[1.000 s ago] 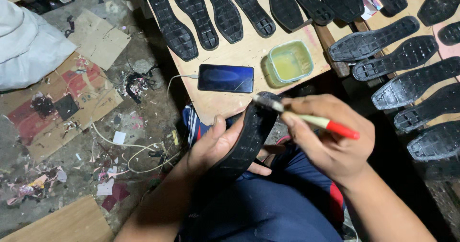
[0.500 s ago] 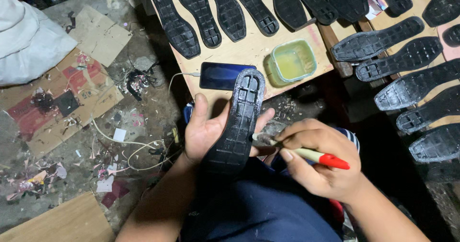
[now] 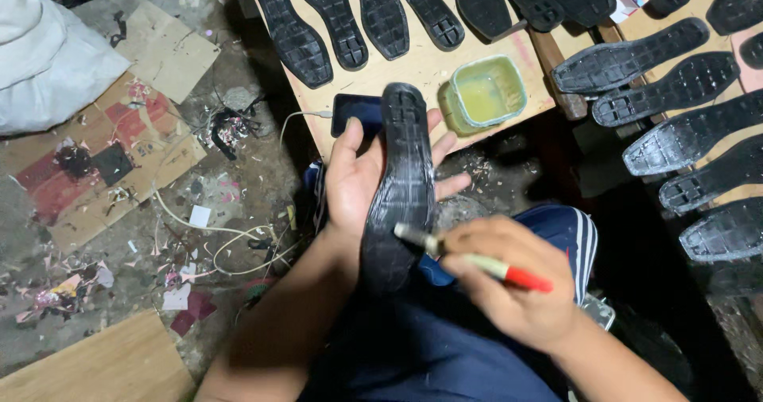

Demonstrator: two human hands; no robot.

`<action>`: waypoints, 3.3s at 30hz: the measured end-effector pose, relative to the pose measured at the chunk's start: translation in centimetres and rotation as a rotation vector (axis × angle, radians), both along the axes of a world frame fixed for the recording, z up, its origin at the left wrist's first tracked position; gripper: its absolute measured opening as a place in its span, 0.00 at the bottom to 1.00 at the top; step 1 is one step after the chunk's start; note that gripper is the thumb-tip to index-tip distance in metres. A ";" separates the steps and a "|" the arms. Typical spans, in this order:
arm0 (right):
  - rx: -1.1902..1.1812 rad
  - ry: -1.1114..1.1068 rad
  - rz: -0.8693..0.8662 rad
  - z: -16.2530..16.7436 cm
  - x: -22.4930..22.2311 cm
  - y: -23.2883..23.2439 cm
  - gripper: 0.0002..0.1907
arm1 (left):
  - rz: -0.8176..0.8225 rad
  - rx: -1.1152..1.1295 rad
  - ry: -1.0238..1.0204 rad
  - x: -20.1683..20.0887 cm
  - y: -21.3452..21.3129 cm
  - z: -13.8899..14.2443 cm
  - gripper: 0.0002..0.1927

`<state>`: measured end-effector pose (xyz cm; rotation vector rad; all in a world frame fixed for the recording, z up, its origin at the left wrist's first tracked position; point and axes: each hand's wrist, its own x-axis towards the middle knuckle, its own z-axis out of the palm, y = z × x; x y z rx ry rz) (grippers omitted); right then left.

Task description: The person sits on the floor holding a black rubber shoe sole and brushes a liquid, likely adhesive, from a small container onto the sole's textured underside using a brush. They rotate the sole to coat different areas, then place the finished sole on the table with the other coated soles.

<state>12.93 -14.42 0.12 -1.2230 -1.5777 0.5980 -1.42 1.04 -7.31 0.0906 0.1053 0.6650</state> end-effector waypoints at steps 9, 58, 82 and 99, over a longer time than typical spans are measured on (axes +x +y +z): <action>-0.002 0.012 -0.272 -1.6 3.5 3.9 0.08 | -0.267 0.030 -0.349 -0.1 -1.5 -0.4 0.43; -0.142 1.376 -0.306 -8.1 6.8 -8.5 0.42 | -0.873 0.258 0.335 9.0 -5.4 1.6 0.46; -0.472 0.733 -1.283 -2.8 24.0 -19.4 0.18 | -1.127 0.596 0.578 24.0 -18.6 -4.3 0.18; -0.701 0.512 -1.319 -3.6 26.1 -18.3 0.17 | -1.023 0.414 0.585 23.7 -20.7 -7.0 0.50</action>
